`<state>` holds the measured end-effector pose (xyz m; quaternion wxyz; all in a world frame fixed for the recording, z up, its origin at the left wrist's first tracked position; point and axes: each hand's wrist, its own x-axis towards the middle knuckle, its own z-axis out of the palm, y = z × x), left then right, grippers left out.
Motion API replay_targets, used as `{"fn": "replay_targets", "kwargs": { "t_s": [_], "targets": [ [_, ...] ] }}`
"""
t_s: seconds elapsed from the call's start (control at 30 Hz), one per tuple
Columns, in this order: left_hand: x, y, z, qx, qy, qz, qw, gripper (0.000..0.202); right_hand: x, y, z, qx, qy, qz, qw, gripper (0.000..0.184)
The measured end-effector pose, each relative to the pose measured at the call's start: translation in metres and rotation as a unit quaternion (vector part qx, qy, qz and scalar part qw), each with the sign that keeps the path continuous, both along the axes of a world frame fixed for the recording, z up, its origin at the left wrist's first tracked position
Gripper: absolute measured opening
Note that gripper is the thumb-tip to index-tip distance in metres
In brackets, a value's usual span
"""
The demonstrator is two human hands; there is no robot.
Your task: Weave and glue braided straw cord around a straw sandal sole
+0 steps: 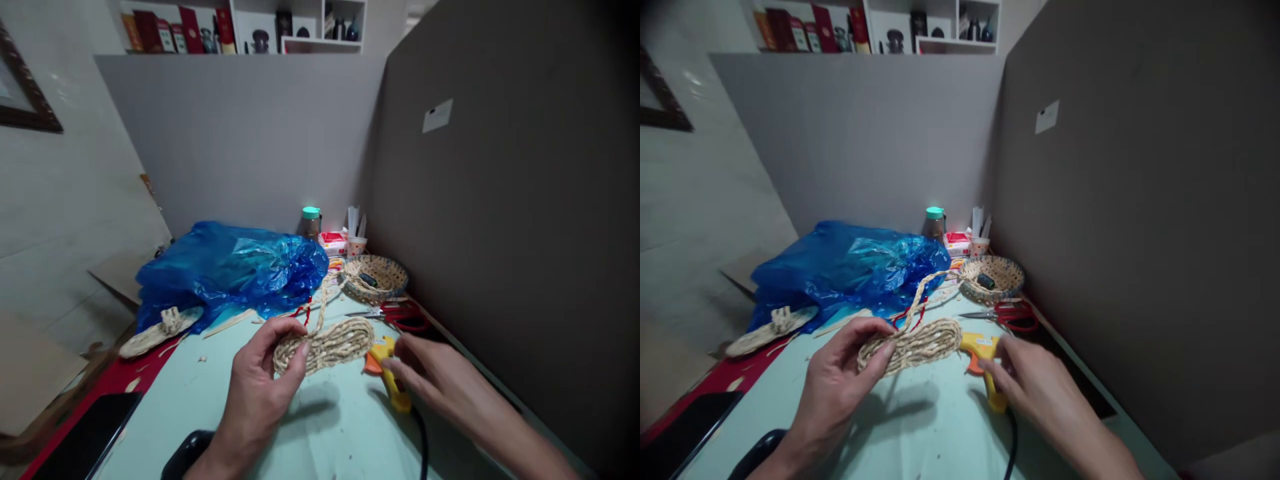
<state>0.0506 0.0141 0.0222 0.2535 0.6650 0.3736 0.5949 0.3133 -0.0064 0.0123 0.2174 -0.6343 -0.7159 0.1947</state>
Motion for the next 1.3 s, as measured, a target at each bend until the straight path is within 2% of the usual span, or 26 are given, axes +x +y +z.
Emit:
{"fn": "replay_targets", "kwargs": {
  "t_s": [0.13,0.23,0.33,0.43,0.5,0.57,0.6,0.67,0.73,0.8,0.97,1.13,1.23,1.3],
  "targets": [
    [-0.008,-0.006,-0.003,0.036,0.005,0.048,0.998,0.024,-0.007,-0.017,-0.029,-0.020,-0.085,-0.038,0.995,0.031],
    [-0.015,-0.009,-0.007,0.051,0.017,0.064,0.997,0.025,-0.014,-0.013,-0.038,-0.024,-0.118,-0.061,0.991,0.029],
    [-0.025,-0.009,-0.008,0.042,0.031,0.058,0.997,0.024,-0.013,-0.009,-0.032,-0.032,-0.138,-0.068,0.988,0.027],
    [-0.035,-0.007,-0.008,0.013,0.047,0.030,0.998,0.021,-0.014,-0.010,-0.013,0.007,-0.110,-0.060,0.992,0.042],
    [-0.039,-0.005,-0.010,-0.011,0.056,-0.001,0.998,0.019,-0.023,-0.011,0.004,0.056,0.017,-0.028,0.998,0.055],
    [-0.039,-0.005,-0.012,-0.039,0.059,-0.038,0.997,0.018,-0.039,-0.007,0.019,0.026,0.166,0.031,0.985,0.052],
    [-0.039,-0.006,-0.013,-0.053,0.063,-0.056,0.995,0.019,-0.047,-0.002,0.025,-0.004,0.250,0.060,0.966,0.049],
    [-0.037,-0.008,-0.014,-0.071,0.082,-0.087,0.990,0.021,-0.064,0.011,0.033,-0.069,0.393,0.136,0.907,0.044],
    [-0.035,-0.010,-0.015,-0.064,0.116,-0.105,0.986,0.023,-0.078,0.028,0.037,-0.077,0.463,0.175,0.865,0.025],
    [-0.035,-0.012,-0.015,-0.044,0.141,-0.115,0.982,0.025,-0.088,0.043,0.038,-0.089,0.495,0.190,0.843,0.020],
    [-0.036,-0.016,-0.016,0.006,0.169,-0.128,0.977,0.033,-0.106,0.065,0.036,-0.179,0.510,0.247,0.804,0.024],
    [-0.032,-0.019,-0.020,0.042,0.148,-0.166,0.974,0.038,-0.117,0.077,0.024,-0.280,0.461,0.316,0.781,0.030],
    [-0.027,-0.023,-0.025,0.044,0.129,-0.168,0.976,0.040,-0.119,0.080,0.019,-0.298,0.410,0.346,0.790,0.039],
    [-0.024,-0.027,-0.030,0.022,0.114,-0.133,0.984,0.040,-0.118,0.077,0.020,-0.278,0.369,0.347,0.816,0.037]
  ]
}}
